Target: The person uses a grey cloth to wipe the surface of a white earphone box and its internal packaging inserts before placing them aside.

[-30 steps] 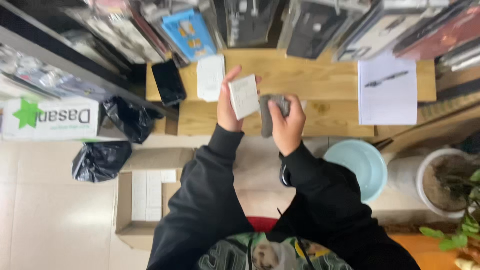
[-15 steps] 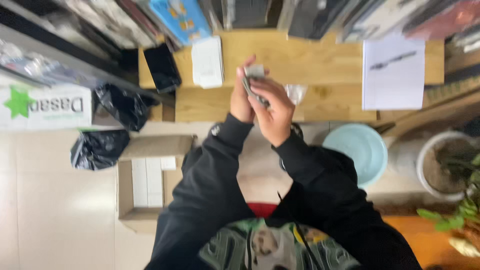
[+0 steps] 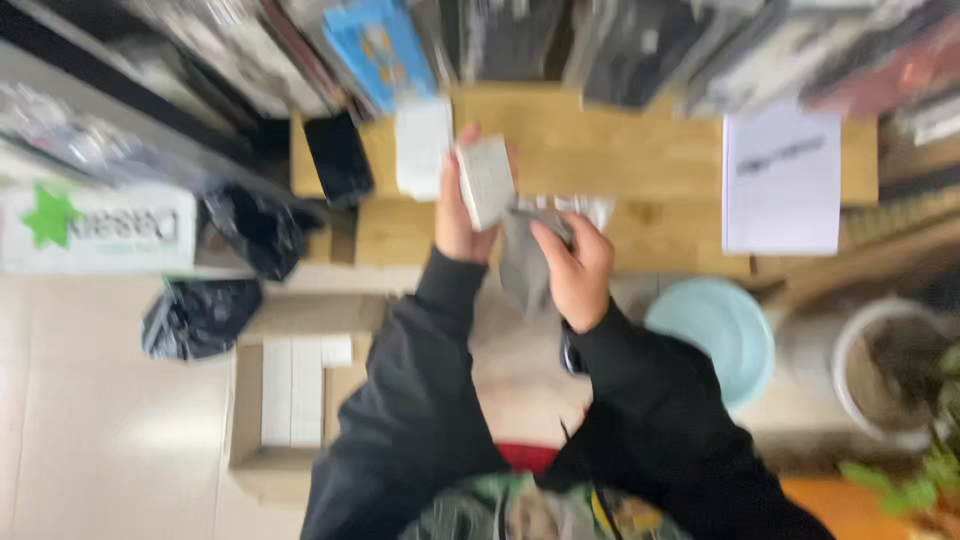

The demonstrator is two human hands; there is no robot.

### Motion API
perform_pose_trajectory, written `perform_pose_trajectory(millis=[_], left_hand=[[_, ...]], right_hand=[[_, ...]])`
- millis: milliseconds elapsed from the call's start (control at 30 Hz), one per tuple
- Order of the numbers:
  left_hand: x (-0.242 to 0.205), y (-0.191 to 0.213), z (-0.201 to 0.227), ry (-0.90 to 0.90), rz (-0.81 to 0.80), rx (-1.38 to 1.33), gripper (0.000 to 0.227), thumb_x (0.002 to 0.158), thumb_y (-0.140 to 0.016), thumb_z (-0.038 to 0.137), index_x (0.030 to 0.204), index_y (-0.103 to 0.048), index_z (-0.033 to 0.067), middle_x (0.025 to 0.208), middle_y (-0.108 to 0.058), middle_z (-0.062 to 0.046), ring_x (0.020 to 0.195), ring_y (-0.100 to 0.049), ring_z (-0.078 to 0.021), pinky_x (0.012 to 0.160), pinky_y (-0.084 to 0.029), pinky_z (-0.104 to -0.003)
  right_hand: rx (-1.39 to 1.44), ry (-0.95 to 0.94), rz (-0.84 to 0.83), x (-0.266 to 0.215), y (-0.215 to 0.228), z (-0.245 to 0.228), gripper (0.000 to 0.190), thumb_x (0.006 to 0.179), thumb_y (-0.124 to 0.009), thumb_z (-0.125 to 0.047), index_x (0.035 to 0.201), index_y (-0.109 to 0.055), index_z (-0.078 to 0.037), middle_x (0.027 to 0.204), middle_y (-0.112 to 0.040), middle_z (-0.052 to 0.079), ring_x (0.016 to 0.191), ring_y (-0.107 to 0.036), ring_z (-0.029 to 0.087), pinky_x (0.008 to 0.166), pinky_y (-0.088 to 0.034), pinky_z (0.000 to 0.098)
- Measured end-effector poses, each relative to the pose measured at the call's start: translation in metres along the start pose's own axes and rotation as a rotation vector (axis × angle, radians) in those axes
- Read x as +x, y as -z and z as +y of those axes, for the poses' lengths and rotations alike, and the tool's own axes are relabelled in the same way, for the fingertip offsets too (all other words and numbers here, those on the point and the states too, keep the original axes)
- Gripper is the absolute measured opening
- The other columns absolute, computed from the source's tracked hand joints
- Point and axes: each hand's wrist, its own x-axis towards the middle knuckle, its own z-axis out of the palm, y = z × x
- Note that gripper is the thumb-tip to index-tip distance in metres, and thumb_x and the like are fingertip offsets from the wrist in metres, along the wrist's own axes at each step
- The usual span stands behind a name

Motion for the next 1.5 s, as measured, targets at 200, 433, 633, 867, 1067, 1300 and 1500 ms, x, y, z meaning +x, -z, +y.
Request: perform_pose_trajectory(millis=[200, 433, 633, 867, 1067, 1300, 1500], left_hand=[[-0.004, -0.011, 0.016, -0.260, -0.181, 0.542, 0.083, 0.094, -0.089, 0.038, 0.162, -0.046, 0.0140, 0.137, -0.072, -0.017, 0.122, -0.068, -0.0229, 0.107, -0.053, -0.039], [-0.020, -0.031, 0.009, -0.407, -0.273, 0.750, 0.102, 0.057, -0.114, 0.028, 0.145, -0.065, 0.0101, 0.132, -0.074, -0.007, 0.122, -0.067, -0.0185, 0.114, -0.049, -0.036], [-0.030, -0.026, 0.017, -0.428, -0.128, 1.097, 0.098, 0.062, -0.110, 0.035, 0.146, -0.062, 0.0183, 0.135, -0.062, -0.006, 0.129, -0.061, -0.0314, 0.103, -0.057, -0.059], [-0.031, -0.023, 0.016, -0.404, -0.001, 1.162, 0.095, 0.066, -0.109, 0.028, 0.143, -0.056, 0.0115, 0.135, -0.059, -0.017, 0.127, -0.058, -0.0439, 0.092, -0.058, -0.076], [-0.031, -0.038, 0.024, -0.410, -0.026, 1.161, 0.093, 0.063, -0.109, 0.021, 0.142, -0.061, 0.0152, 0.134, -0.060, -0.010, 0.128, -0.060, -0.0354, 0.094, -0.058, -0.071], [-0.045, -0.060, 0.009, -0.506, -0.280, 1.090, 0.087, 0.063, -0.107, 0.018, 0.140, -0.067, 0.0104, 0.139, -0.067, -0.014, 0.144, -0.054, -0.0392, 0.112, -0.054, -0.051], [-0.047, -0.055, -0.003, -0.363, -0.210, 0.963, 0.093, 0.068, -0.104, 0.014, 0.149, -0.060, 0.0089, 0.151, -0.061, -0.017, 0.148, -0.048, -0.0412, 0.113, -0.052, -0.057]], right_hand=[[0.181, -0.160, 0.252, 0.032, 0.005, 0.017, 0.010, 0.105, -0.074, -0.011, 0.108, -0.074, -0.002, 0.096, -0.071, -0.001, 0.095, -0.058, 0.007, 0.091, -0.053, 0.0307], [0.379, -0.130, 0.317, 0.042, -0.007, -0.013, 0.010, 0.103, -0.075, -0.010, 0.110, -0.073, -0.003, 0.103, -0.073, 0.001, 0.099, -0.061, 0.008, 0.093, -0.053, 0.0311], [0.409, -0.224, 0.217, 0.016, -0.007, 0.010, 0.017, 0.100, -0.076, -0.004, 0.116, -0.074, 0.003, 0.096, -0.077, 0.013, 0.088, -0.074, 0.018, 0.085, -0.062, 0.0361], [0.436, -0.327, 0.278, 0.011, -0.004, 0.022, 0.015, 0.100, -0.080, -0.013, 0.108, -0.073, -0.003, 0.096, -0.072, 0.005, 0.091, -0.065, 0.009, 0.081, -0.058, 0.0304], [0.471, -0.383, 0.348, 0.042, 0.004, 0.066, 0.013, 0.100, -0.080, -0.015, 0.108, -0.076, -0.005, 0.092, -0.072, 0.002, 0.083, -0.066, 0.009, 0.073, -0.061, 0.0305], [0.580, -0.361, 0.263, 0.048, -0.011, 0.001, 0.020, 0.100, -0.077, -0.014, 0.118, -0.077, -0.005, 0.103, -0.076, 0.005, 0.093, -0.069, 0.011, 0.078, -0.065, 0.0327], [0.689, -0.413, 0.217, 0.040, -0.021, 0.012, 0.027, 0.107, -0.067, -0.020, 0.129, -0.073, -0.006, 0.117, -0.075, 0.004, 0.107, -0.071, 0.012, 0.088, -0.061, 0.0259]])
